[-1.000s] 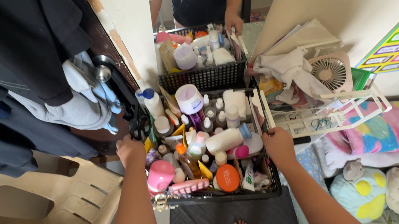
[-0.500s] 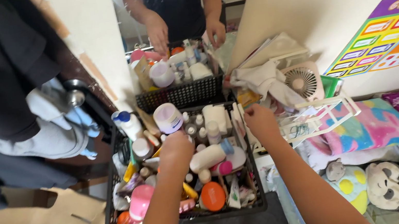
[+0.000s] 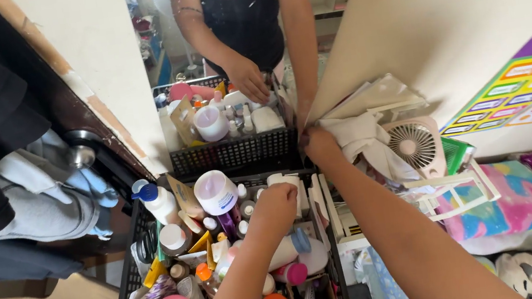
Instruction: The person uses a handheld blower to remove dust from a dark plastic mat on a dresser, then wipes the mat with a tissue. The person also moves a basket of toiletries and a bag of wipes to clear the workspace.
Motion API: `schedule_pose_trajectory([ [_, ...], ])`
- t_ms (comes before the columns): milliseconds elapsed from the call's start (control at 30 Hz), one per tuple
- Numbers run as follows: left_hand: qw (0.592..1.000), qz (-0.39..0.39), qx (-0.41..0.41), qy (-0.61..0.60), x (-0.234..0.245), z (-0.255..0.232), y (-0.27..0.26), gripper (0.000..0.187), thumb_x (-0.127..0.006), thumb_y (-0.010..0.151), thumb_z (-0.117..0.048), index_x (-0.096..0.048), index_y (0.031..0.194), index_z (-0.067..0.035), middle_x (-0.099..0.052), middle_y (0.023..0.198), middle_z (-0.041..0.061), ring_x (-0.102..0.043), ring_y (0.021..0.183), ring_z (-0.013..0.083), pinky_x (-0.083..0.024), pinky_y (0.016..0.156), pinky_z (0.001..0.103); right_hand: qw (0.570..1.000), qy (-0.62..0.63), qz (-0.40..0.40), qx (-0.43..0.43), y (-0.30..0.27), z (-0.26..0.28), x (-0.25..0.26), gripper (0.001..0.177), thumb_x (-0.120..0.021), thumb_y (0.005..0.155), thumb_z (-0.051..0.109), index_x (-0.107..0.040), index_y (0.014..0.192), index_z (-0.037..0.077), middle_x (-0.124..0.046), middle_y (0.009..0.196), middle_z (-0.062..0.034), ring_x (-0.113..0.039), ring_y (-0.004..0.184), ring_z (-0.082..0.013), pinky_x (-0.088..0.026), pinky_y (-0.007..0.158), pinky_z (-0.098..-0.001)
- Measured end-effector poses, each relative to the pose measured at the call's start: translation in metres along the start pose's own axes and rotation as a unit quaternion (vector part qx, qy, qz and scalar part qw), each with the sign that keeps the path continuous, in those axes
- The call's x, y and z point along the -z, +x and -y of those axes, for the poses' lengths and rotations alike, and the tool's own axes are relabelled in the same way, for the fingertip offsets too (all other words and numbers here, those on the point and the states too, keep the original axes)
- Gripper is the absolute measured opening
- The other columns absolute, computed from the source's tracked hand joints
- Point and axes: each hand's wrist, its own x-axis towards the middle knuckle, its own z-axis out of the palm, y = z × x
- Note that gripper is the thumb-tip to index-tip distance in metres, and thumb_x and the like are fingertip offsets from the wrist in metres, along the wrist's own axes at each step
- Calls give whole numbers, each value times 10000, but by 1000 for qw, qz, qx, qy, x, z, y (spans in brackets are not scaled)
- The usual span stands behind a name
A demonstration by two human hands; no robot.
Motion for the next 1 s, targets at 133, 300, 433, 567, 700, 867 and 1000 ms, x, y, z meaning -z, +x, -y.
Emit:
schedule_pose_trajectory([
  [133,999,3,43,5,8,20,-4,238,-602,924,-227,-750,980,-49,-722,978,199,-672,921,413,-532,806,480,999,-14,-27,30,0,2,12,155,-646,803,68,-760,907,59,-714,1042,-206,-678,903,-401,-537,796,-499],
  [300,983,12,158,-90,55,8,-22,272,-625,953,-295,-734,1108,-100,-771,929,167,-739,862,321,-567,796,395,962,272,12,-37,-14,7,41,163,-609,920,15,-757,931,82,-781,858,-56,-761,788,-162,-596,732,-324],
  [433,997,-27,73,-19,55,57,-20,273,-626,956,-240,-766,1137,-91,-771,967,152,-746,901,256,-575,813,347,940,274,77,-186,-42,91,129,105,-681,946,87,-767,1004,101,-695,772,-63,-623,569,-134,-500,505,-304],
  [567,989,15,63,-136,81,43,-39,360,-688,915,-155,-677,1263,-62,-776,1119,53,-757,1022,161,-583,885,291,931,333,32,-146,-82,116,125,103,-685,973,119,-709,1051,55,-707,813,-13,-589,541,-99,-473,486,-263],
  [700,971,67,120,-196,127,-11,-72,620,-766,773,-52,-581,1363,-101,-663,1266,-26,-657,1067,110,-591,810,299,920,347,154,-103,-122,195,129,141,-746,938,147,-719,994,21,-706,785,-27,-653,557,-85,-492,482,-242],
  [867,976,48,104,-185,170,26,-114,516,-785,827,-121,-649,1315,-26,-743,1094,49,-684,952,130,-568,825,281,812,498,283,-114,-154,285,134,201,-698,949,138,-709,1111,19,-714,805,-39,-646,599,-90,-465,490,-228],
  [1000,960,-22,145,-237,207,38,-152,477,-795,850,-206,-672,1266,-7,-743,1044,55,-674,915,117,-570,775,280,751,551,349,-102,-162,317,132,274,-674,927,118,-675,1181,15,-735,895,-44,-675,656,-99,-518,521,-233],
])
